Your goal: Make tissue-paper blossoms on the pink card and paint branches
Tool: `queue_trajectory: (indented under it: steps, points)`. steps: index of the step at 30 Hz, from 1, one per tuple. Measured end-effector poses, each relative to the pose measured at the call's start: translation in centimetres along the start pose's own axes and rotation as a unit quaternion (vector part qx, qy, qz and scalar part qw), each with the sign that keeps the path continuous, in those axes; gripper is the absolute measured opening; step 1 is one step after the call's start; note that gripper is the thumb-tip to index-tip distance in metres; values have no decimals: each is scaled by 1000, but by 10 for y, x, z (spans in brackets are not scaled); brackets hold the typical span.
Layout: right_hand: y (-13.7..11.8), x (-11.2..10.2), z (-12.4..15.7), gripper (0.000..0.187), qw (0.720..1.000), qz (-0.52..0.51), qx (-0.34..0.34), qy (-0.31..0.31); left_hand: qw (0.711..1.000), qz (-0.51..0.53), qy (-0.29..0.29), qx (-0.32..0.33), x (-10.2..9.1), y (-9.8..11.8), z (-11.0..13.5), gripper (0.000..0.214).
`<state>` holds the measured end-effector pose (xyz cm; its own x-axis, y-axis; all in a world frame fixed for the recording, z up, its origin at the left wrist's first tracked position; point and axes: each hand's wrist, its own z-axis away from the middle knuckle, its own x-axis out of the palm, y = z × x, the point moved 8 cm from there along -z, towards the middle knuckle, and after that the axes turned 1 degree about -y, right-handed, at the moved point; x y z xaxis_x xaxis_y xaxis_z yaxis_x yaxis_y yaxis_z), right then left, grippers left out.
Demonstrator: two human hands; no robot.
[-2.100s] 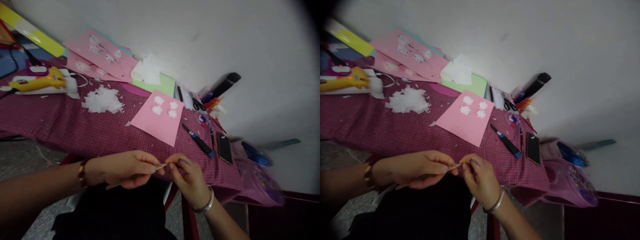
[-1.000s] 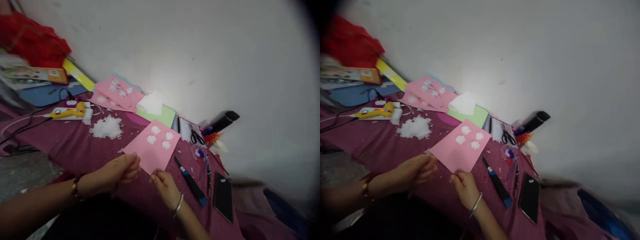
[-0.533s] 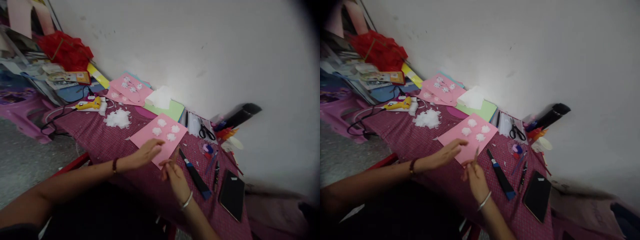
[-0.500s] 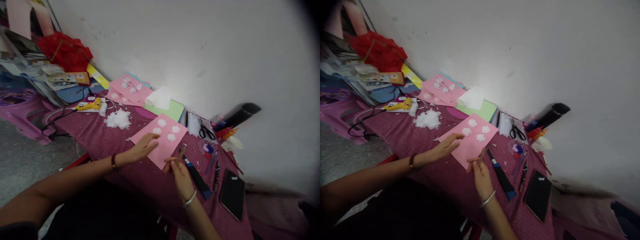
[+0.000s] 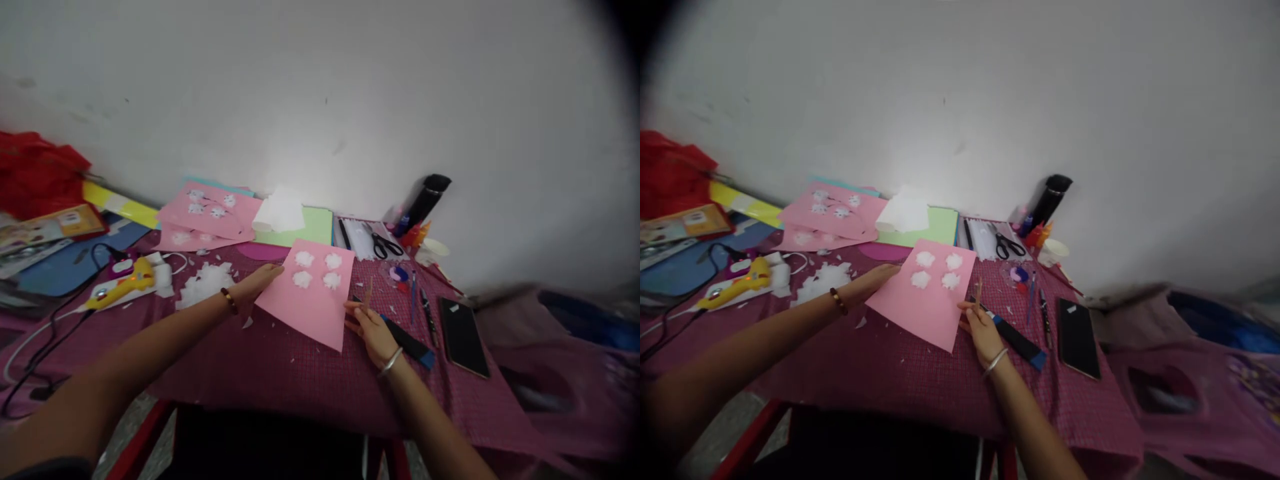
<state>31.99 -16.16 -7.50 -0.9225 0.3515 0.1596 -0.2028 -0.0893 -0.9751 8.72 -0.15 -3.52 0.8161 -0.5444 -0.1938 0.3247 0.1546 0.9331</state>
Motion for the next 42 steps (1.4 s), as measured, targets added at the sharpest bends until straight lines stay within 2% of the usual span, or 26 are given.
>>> queue_trajectory:
  steps: [2, 5, 7, 8, 9, 10, 12, 14, 15, 17, 20, 24, 27, 30, 32, 35, 37, 40, 42]
  points:
    - [1, -1, 0, 38, 1000, 11, 1, 8, 999, 0, -30, -21, 3, -3, -10, 25]
    - [0, -5, 5, 36, 999, 34, 7, 13, 998, 39, -31, -39, 3, -11, -14, 31]
    - [-8, -11, 11, 37, 993, 114, -6, 10, 996, 74, -29, -38, 5, -18, -7, 39]
    - [-17, -17, 13, 36, 982, 187, -26, 16, 994, 90, -39, -37, 7, -22, -1, 41]
    - [-27, -24, 16, 35, 959, 276, -54, 27, 992, 102, -59, -37, 10, -25, 6, 41]
    - [-38, -31, 19, 34, 924, 370, -81, 42, 990, 112, -79, -38, 14, -28, 14, 40]
    - [-52, -45, 22, 31, 837, 534, -99, 66, 987, 118, -108, -33, 19, -31, 28, 40]
    - [-54, -60, 21, 30, 761, 643, -54, 69, 989, 109, -96, -19, 17, -33, 40, 42]
    - [-51, -66, 19, 32, 731, 679, -24, 65, 991, 107, -84, -13, 16, -34, 45, 44]
    - [-47, -72, 17, 34, 690, 721, 15, 57, 991, 114, -65, -12, 14, -39, 54, 46]
    - [-44, -73, 12, 32, 667, 743, 23, 52, 988, 149, -36, -19, 10, -49, 65, 46]
    - [-44, -88, 5, 35, 660, 746, 36, 81, 985, 169, -9, -23, 6, -55, 76, 40]
    - [-49, -100, 1, 36, 679, 725, -1, 118, 986, 167, 2, -28, 4, -54, 79, 38]
    - [-63, -94, 3, 31, 726, 661, -121, 146, 985, 167, 13, -33, 4, -52, 80, 38]
    - [-66, -83, 6, 29, 767, 603, -169, 137, 985, 171, 16, -31, 5, -52, 79, 37]
    - [-55, -64, 8, 32, 830, 531, -140, 95, 983, 180, 14, -28, 6, -53, 75, 36]
    - [-45, -52, 10, 29, 858, 497, -115, 61, 985, 172, 16, -29, 2, -52, 75, 38]
    - [-34, -42, 15, 23, 878, 466, -109, 35, 988, 136, 55, -48, -23, -47, 84, 43]
    - [-31, -43, 18, 24, 884, 454, -110, 32, 984, 116, 126, -56, -57, -41, 99, 46]
